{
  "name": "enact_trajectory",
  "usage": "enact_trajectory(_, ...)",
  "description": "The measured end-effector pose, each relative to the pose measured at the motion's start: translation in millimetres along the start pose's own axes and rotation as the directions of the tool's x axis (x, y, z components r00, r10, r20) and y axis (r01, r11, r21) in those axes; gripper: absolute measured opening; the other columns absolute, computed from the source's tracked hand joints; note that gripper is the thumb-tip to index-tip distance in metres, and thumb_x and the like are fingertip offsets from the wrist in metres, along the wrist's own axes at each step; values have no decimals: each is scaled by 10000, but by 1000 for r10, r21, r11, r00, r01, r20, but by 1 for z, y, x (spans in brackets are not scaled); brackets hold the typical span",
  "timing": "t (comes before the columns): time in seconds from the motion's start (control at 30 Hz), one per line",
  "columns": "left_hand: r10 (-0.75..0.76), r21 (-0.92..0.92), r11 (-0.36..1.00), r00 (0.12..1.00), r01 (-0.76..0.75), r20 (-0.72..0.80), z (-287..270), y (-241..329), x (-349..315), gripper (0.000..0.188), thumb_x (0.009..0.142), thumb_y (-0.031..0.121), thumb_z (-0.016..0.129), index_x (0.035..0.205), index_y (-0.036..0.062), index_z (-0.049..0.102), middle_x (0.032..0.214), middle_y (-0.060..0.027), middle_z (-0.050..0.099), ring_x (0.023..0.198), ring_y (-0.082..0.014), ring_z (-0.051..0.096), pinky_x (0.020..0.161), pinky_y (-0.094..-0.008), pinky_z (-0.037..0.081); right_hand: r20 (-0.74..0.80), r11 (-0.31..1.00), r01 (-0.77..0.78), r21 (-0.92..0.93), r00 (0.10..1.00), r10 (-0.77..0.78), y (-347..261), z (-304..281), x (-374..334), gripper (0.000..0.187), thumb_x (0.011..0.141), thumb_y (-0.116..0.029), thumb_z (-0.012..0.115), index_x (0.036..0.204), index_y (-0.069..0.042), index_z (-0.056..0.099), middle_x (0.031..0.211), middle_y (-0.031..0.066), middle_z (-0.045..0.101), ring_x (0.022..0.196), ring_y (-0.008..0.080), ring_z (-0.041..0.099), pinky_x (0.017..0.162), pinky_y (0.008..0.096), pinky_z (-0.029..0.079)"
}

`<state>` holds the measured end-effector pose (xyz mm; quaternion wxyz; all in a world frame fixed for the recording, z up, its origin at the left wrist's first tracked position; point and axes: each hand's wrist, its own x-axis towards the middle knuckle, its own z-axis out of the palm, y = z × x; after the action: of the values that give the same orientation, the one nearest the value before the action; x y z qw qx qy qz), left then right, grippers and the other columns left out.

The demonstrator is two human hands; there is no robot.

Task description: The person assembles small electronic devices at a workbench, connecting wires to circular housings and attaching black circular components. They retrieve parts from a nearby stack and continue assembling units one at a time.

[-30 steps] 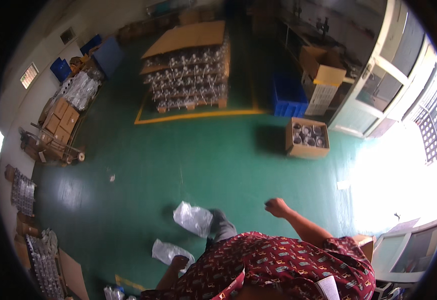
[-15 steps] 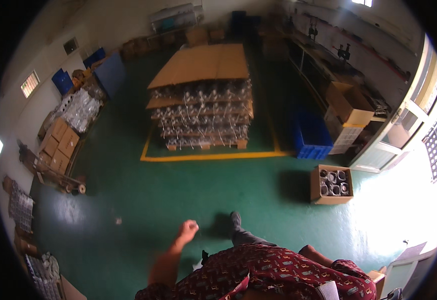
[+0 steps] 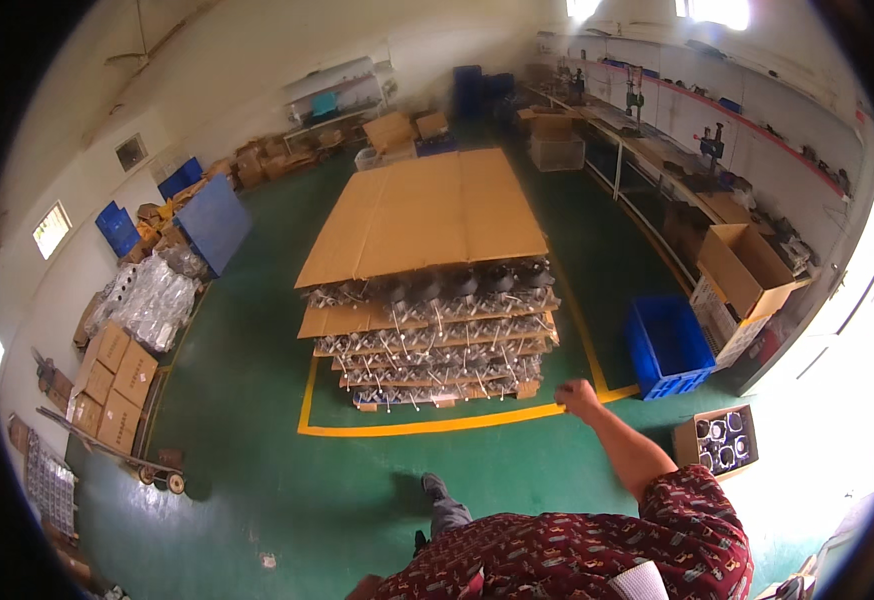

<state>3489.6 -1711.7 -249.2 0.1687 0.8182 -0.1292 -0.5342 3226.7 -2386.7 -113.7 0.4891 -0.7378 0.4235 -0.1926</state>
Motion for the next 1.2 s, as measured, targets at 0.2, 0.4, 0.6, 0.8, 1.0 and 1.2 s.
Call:
enact_trajectory(0.2,256,-73,961,957,-268,-140,-142,175,151,331,854,369,733,864,40,706,743,-98,674,714,-241,644,685,-427,518,-41,763,-250,597,940,339,-94,35,106,205,929,-176,682,1067,-25,669,942,82,711,860,224,710,722,378,601)
enact_trajectory(0.4,347,-466,762,891,-450,-294,-307,430,212,200,949,306,675,896,117,640,754,15,580,687,-136,590,640,-345,537,-67,448,-165,879,887,457,-151,75,205,108,932,-108,644,1012,-39,628,879,76,643,791,220,659,701,428,608)
enact_trajectory(0.6,206,-819,354,892,-451,-402,-397,579,280,362,940,398,690,1159,145,553,993,17,537,865,-125,526,851,-420,564,-66,247,-79,966,847,527,-165,84,323,182,907,-120,657,1031,-25,563,965,136,569,886,306,616,819,521,601)
enact_trajectory(0.8,46,-931,123,939,-344,-341,-420,630,345,356,920,399,721,1080,138,540,945,4,502,807,-150,501,839,-435,567,-51,170,-81,982,755,654,-153,86,388,483,891,-157,693,1287,33,491,1206,203,460,1069,366,553,871,513,595)
enact_trajectory(1.0,-13,-939,-67,942,-336,-336,-421,631,370,358,961,427,659,1106,106,591,1141,-56,632,992,-177,620,832,-379,582,33,58,-112,992,674,738,-156,87,396,432,896,-173,735,1253,-24,543,1104,170,519,946,295,588,803,485,609)
enact_trajectory(1.2,180,-951,-106,935,-291,-307,-433,667,328,291,977,397,654,831,147,621,740,23,633,672,-120,604,630,-303,564,76,-40,-65,997,769,635,-116,65,402,293,918,-186,715,1119,-47,554,957,130,540,700,269,593,700,474,593)
